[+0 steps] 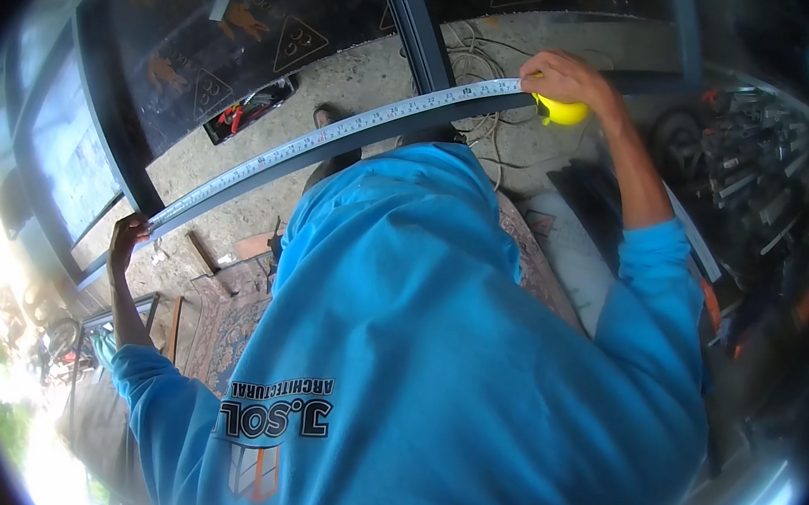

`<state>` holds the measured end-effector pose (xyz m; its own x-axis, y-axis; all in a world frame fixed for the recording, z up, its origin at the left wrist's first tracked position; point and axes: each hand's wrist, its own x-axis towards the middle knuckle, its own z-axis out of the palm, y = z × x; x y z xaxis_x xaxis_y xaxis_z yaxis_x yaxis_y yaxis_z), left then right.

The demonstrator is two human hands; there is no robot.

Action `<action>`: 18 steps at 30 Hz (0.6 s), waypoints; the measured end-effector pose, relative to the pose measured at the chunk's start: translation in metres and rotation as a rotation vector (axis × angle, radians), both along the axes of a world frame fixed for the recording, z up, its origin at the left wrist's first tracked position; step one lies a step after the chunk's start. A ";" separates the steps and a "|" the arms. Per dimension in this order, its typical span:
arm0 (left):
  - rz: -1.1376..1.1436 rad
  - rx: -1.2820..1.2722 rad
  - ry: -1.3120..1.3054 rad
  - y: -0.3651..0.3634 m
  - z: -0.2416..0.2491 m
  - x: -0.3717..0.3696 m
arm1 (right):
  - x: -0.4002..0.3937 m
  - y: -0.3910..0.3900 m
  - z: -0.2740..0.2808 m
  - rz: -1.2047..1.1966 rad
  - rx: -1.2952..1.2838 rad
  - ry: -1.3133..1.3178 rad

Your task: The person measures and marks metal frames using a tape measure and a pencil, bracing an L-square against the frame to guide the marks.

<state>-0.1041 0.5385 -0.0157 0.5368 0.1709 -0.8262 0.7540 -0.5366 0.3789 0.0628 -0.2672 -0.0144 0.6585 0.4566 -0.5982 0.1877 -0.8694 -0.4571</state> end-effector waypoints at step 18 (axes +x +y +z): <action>-0.091 0.020 0.001 -0.005 0.003 0.003 | 0.000 -0.001 -0.001 0.004 -0.005 0.010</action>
<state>-0.1014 0.5336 -0.0125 0.5498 0.1379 -0.8238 0.7025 -0.6099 0.3668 0.0623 -0.2687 -0.0154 0.6510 0.4561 -0.6068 0.1864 -0.8709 -0.4547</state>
